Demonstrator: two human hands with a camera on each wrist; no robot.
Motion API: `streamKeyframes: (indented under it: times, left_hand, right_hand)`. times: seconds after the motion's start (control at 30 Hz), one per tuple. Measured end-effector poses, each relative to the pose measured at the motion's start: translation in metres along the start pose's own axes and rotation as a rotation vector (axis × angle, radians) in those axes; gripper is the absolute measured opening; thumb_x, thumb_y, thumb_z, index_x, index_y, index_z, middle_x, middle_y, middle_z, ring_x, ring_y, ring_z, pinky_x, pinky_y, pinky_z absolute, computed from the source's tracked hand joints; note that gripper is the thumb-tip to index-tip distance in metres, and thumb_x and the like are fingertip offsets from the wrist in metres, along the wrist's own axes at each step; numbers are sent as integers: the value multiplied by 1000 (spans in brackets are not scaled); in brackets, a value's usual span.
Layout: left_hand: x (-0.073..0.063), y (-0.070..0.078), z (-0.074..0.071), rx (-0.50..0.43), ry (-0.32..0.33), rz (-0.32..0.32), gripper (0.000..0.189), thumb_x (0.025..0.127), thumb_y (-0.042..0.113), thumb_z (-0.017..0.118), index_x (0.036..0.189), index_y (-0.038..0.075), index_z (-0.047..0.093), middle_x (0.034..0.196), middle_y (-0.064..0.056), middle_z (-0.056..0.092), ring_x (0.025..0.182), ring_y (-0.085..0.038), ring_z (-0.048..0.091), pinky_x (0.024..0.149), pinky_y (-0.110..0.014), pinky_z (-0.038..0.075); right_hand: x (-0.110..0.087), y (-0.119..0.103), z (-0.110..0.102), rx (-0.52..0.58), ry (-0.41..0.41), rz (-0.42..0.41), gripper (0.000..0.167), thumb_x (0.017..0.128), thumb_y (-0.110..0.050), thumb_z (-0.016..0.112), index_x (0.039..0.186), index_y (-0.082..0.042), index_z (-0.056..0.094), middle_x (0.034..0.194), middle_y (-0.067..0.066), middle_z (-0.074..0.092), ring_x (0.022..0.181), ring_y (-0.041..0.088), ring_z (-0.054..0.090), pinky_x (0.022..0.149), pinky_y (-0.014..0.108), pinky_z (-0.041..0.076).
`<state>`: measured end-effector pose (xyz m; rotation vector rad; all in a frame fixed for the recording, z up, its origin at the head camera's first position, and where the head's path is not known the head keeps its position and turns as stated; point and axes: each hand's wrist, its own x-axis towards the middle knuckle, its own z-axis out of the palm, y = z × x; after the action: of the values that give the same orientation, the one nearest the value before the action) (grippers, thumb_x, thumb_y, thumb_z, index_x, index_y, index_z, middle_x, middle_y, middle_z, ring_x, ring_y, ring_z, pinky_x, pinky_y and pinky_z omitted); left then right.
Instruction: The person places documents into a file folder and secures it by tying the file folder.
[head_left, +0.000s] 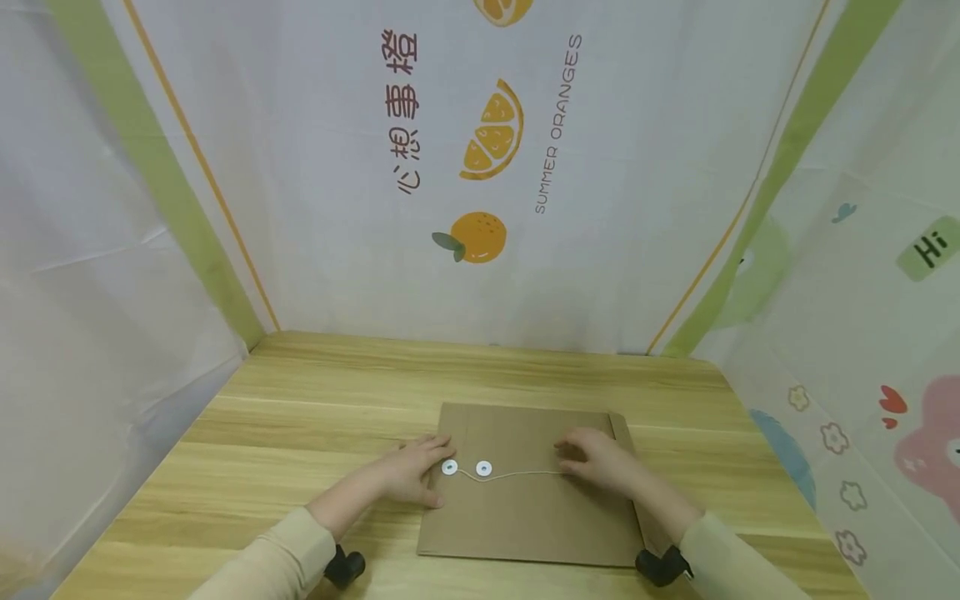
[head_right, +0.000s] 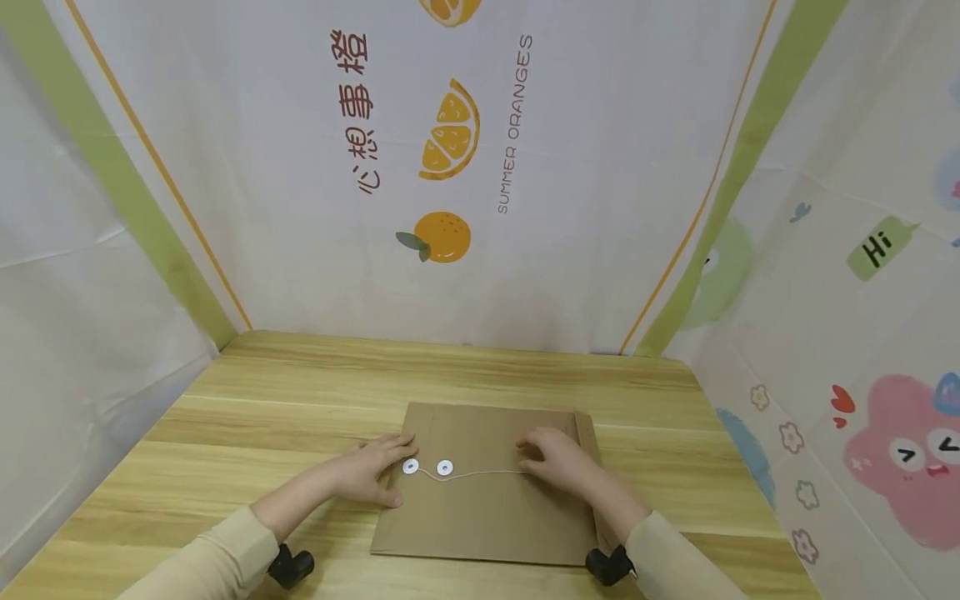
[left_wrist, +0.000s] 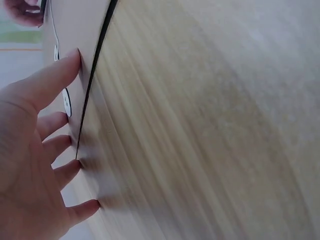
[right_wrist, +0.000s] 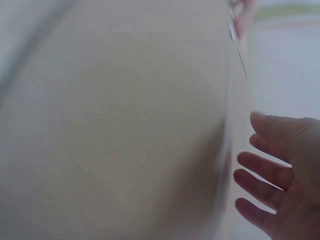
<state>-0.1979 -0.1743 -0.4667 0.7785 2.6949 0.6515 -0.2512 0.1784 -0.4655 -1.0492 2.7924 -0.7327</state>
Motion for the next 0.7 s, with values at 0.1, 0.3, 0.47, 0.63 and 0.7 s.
streamKeyframes:
  times: [0.1,0.3,0.47,0.63,0.7]
  left_hand:
    - [1,0,0,13,9,0,80,78,34,78,141,2,43,152,-18,28,138,-44,22,99,-74,16]
    - [1,2,1,24,4,-13,80,78,35,78,141,2,43,152,-18,29,138,-43,22,100,-73,16]
    - [1,2,1,21,8,-16,80,77,35,78,141,1,43,151,-19,29,138,-43,23,100,-73,16]
    - [0,1,1,22,13,-16,80,77,34,78,141,2,43,151,-19,30,138,-42,23,100,-73,16]
    - [0,0,1,21,12,-14,79,77,35,78,141,2,43,151,-19,30,138,-42,23,101,-72,16]
  right_hand:
    - [-3,-7,10,-13,-10,3,34,82,-23,76,108,-3,66,104,4,65,100,27,60,87,46,48]
    - [-6,-8,25,-24,5,56,20,81,-22,77,94,-13,65,86,-8,59,81,13,57,73,34,50]
    - [-7,-8,31,-25,23,60,13,85,-19,72,81,-18,60,71,-14,51,62,4,45,54,24,41]
    - [-5,-11,31,-95,13,38,20,88,-16,69,75,-19,54,66,-14,46,58,3,41,51,23,38]
    - [-3,-12,29,-118,-13,34,21,89,-15,67,75,-18,52,66,-13,45,57,3,40,51,23,37]
